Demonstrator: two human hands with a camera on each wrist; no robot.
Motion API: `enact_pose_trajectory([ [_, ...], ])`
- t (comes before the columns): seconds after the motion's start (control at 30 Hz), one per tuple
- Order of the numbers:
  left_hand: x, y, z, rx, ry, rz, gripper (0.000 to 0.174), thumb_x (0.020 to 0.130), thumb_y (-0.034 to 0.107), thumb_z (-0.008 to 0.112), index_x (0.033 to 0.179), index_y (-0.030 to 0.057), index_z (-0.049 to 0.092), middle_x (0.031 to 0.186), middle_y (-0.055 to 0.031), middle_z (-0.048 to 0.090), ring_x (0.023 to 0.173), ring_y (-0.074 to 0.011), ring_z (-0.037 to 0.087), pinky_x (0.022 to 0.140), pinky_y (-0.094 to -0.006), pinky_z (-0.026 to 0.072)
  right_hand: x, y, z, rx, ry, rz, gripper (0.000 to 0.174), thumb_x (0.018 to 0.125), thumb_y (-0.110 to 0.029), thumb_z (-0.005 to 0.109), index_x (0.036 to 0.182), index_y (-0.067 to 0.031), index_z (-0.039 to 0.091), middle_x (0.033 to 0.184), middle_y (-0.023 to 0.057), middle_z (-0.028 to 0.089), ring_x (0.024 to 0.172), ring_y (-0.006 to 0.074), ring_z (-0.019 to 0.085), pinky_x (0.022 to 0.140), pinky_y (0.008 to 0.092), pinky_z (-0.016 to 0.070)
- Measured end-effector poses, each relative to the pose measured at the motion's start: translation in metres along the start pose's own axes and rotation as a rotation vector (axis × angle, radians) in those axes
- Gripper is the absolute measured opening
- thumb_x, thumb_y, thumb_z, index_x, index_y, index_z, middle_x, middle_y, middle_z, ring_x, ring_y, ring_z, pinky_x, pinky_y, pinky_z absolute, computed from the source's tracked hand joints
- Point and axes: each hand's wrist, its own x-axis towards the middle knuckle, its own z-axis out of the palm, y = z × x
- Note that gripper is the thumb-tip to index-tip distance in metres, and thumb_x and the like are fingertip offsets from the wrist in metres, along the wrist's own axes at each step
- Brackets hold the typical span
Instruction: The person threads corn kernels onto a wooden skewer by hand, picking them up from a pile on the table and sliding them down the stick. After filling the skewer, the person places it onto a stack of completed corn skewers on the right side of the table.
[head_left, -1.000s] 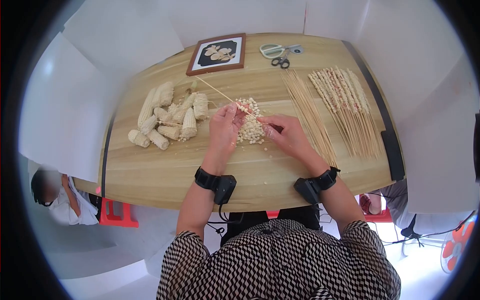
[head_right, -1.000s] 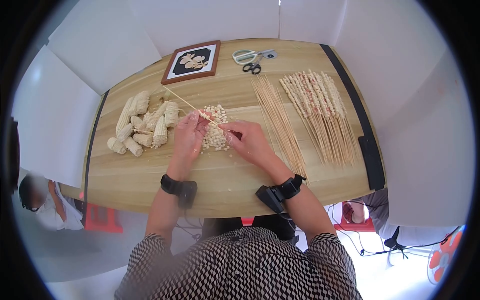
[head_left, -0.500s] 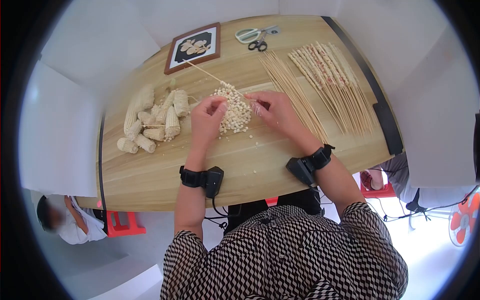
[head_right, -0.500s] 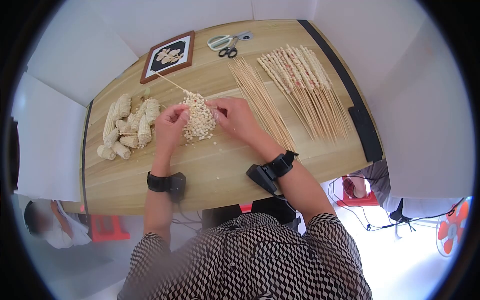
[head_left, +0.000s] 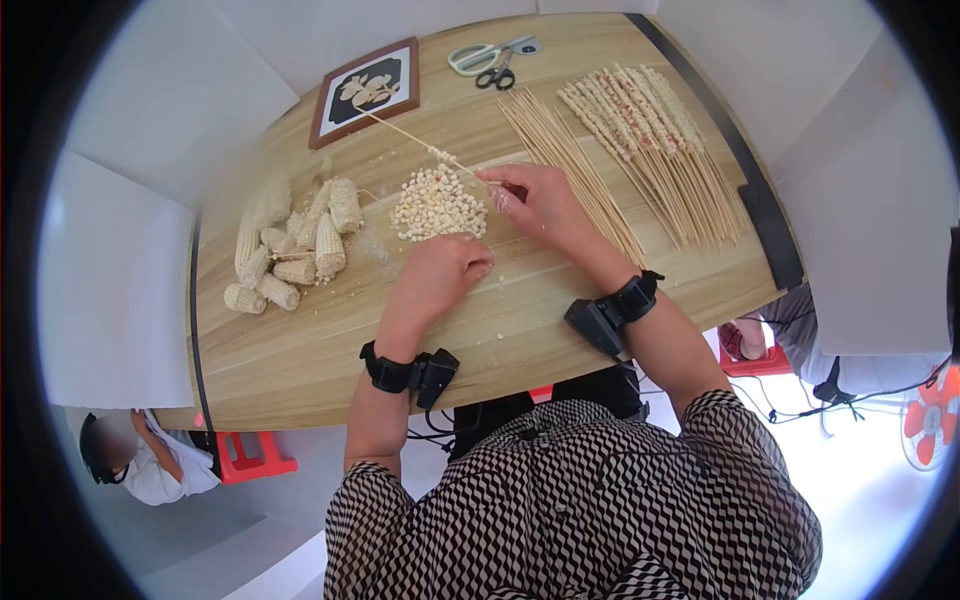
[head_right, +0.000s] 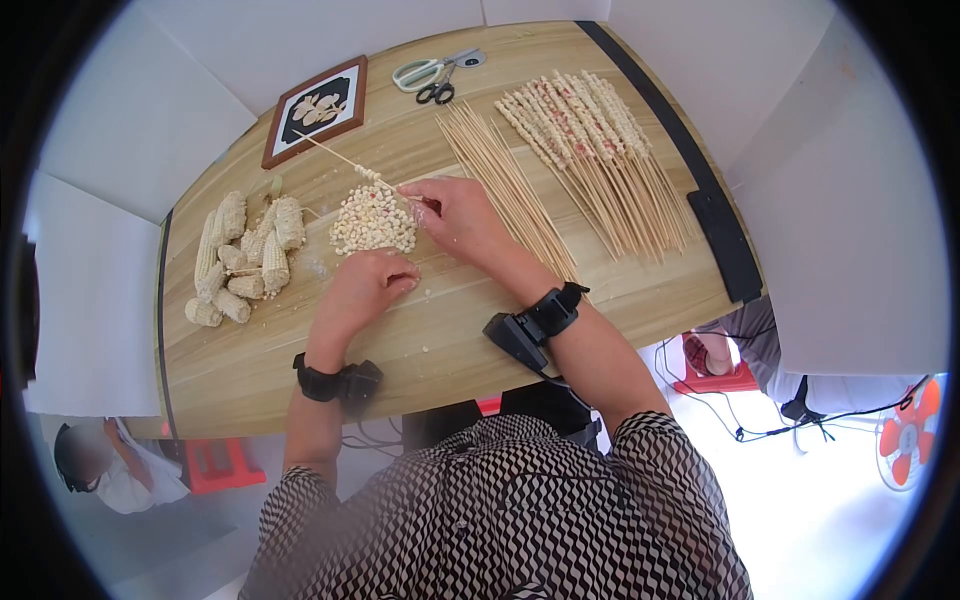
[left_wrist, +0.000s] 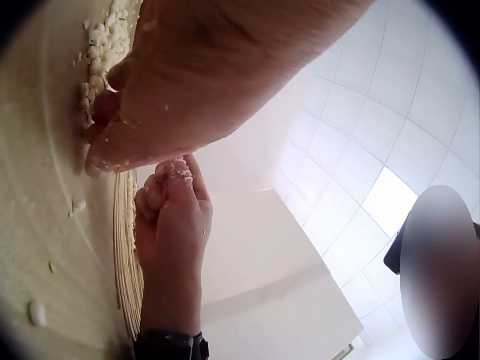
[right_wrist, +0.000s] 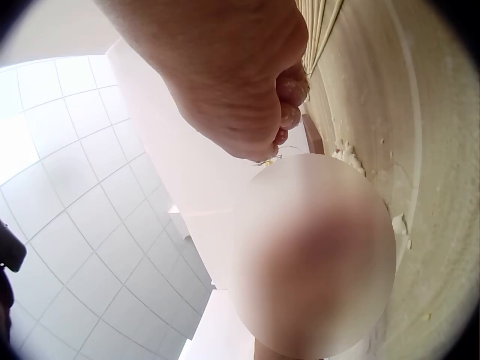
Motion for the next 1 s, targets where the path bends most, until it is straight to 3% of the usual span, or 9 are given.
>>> enact_pose_trajectory([
  [0.07,0.003,-0.004,0.001,-0.165,0.109,-0.009,0.008,0.077,0.005,0.063,0.084,0.0025,0.066,0.081,-0.0113,0.065,0.073,-0.0247,0.063,0.066,-0.033,0.0486,0.001,-0.001,-0.001,-0.036,0.001,0.003,0.025,0.078,-0.004,0.062,0.103,-0.0042,0.066,0.077,0.0172,0.063,0.06,0.0231,0.057,0.059,0.031,0.0471],
  [0.1,0.004,-0.01,0.003,-0.16,0.122,-0.011,0.008,0.077,0.005,0.063,0.084,0.0025,0.066,0.081,-0.0113,0.065,0.073,-0.0247,0.063,0.066,-0.033,0.0486,0.002,0.0,0.0,-0.036,-0.004,-0.01,0.025,0.078,-0.004,0.062,0.103,-0.0042,0.066,0.077,0.0172,0.063,0.06,0.0231,0.057,0.059,0.031,0.0471],
  [0.17,0.006,-0.027,0.004,-0.611,0.405,-0.287,0.005,0.082,0.002,0.061,0.087,0.0009,0.064,0.083,-0.0078,0.066,0.072,-0.0144,0.062,0.063,-0.0256,0.0474,0.001,0.003,0.003,0.009,0.025,-0.031,0.025,0.078,-0.005,0.062,0.103,-0.004,0.066,0.076,0.0158,0.062,0.059,0.0208,0.056,0.058,0.0297,0.0463],
  [0.2,0.007,-0.036,0.0,-0.601,0.427,-0.292,0.005,0.082,0.002,0.061,0.087,0.0009,0.064,0.083,-0.0078,0.066,0.072,-0.0144,0.062,0.063,-0.0256,0.0474,0.002,0.0,0.003,0.018,0.013,-0.05,0.025,0.078,-0.005,0.062,0.103,-0.004,0.066,0.076,0.0158,0.062,0.059,0.0208,0.056,0.058,0.0297,0.0463],
  [0.27,0.009,-0.054,-0.01,-1.022,0.802,-0.267,0.008,0.087,0.004,0.06,0.093,-0.0015,0.062,0.085,-0.0074,0.066,0.074,-0.0094,0.06,0.062,-0.0205,0.0453,0.001,-0.003,0.002,0.014,-0.016,-0.01,0.026,0.079,-0.005,0.062,0.104,-0.004,0.066,0.075,0.0135,0.062,0.058,0.0171,0.054,0.057,0.0279,0.045],
  [0.4,-0.001,-0.095,-0.022,-1.289,1.019,-0.162,0.016,0.087,0.003,0.059,0.102,-0.0039,0.058,0.09,-0.0112,0.066,0.074,-0.0119,0.06,0.06,-0.0195,0.045,0.0,-0.008,0.002,0.037,-0.098,-0.049,0.025,0.08,-0.005,0.061,0.104,-0.0039,0.066,0.073,0.0108,0.061,0.058,0.0141,0.051,0.056,0.0263,0.0433],
  [0.7,-0.011,-0.108,-0.039,-1.33,1.293,-0.224,0.015,0.09,0.003,0.056,0.103,-0.0035,0.059,0.095,-0.0112,0.064,0.074,-0.0114,0.057,0.063,-0.0201,0.0463,-0.003,-0.018,0.001,0.088,-0.309,-0.03,0.025,0.081,0.0,0.06,0.105,-0.0035,0.066,0.071,0.006,0.06,0.058,0.0096,0.046,0.055,0.0245,0.0403],
  [1.0,-0.013,-0.118,-0.037,-1.265,1.361,-0.212,0.016,0.089,0.001,0.056,0.104,-0.0045,0.057,0.095,-0.011,0.064,0.074,-0.0105,0.057,0.062,-0.0194,0.046,-0.004,-0.018,0.002,0.071,-0.346,0.009,0.024,0.082,0.0,0.06,0.105,-0.0027,0.066,0.072,0.006,0.06,0.059,0.0095,0.047,0.055,0.024,0.0414],
])
